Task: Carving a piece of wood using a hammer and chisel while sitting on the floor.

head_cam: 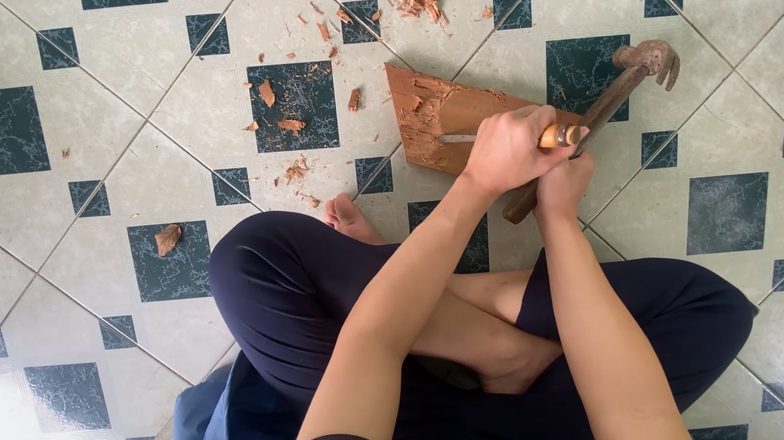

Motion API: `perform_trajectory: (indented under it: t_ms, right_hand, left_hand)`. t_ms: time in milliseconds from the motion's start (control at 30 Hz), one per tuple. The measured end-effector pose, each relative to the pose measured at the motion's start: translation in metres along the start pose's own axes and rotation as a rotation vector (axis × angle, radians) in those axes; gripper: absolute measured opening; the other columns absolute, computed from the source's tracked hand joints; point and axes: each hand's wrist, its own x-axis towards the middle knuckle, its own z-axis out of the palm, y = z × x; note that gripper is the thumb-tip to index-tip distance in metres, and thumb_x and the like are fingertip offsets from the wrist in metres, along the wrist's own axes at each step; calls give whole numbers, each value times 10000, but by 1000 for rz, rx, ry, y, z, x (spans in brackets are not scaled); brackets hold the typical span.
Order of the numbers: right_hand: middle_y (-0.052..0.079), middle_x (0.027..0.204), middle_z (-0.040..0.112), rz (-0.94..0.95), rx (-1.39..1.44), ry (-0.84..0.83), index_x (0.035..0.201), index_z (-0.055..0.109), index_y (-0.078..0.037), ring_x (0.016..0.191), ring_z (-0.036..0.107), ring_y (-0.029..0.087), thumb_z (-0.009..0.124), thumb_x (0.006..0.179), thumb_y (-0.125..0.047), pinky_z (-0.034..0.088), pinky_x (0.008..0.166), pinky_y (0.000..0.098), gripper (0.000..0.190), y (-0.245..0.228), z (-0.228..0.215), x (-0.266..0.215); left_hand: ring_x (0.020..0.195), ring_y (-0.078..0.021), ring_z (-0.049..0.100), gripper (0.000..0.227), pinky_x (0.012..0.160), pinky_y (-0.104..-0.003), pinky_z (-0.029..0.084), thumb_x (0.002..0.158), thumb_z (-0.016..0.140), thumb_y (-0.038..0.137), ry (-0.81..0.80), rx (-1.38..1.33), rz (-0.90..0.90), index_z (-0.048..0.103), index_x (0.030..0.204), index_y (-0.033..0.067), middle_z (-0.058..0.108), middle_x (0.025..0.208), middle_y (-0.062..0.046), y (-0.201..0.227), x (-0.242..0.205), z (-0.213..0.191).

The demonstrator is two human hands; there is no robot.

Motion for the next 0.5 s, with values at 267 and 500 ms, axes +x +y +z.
perform_trajectory:
  t_ms: [267, 500]
  right_hand:
    - [54, 669, 589, -29, 9, 2, 816, 686, -114, 605, 577, 142, 689, 951, -414, 520, 613, 346, 329, -1, -3, -2]
    - [9, 505, 360, 81, 232, -164, 644, 429, -124, 369, 432, 147, 596, 1042, -279, 379, 414, 283, 459, -41, -29, -39]
  left_hand:
    - [563, -309, 649, 294, 530, -398, 532, 792, 716, 362, 51, -15, -11, 532, 706, 149, 557, 560, -42, -18, -5, 6]
    - [545, -218, 634, 256, 519, -327, 509, 775, 703, 359, 177, -2, -22, 502, 672, 240, 516, 520, 43, -18, -4, 4]
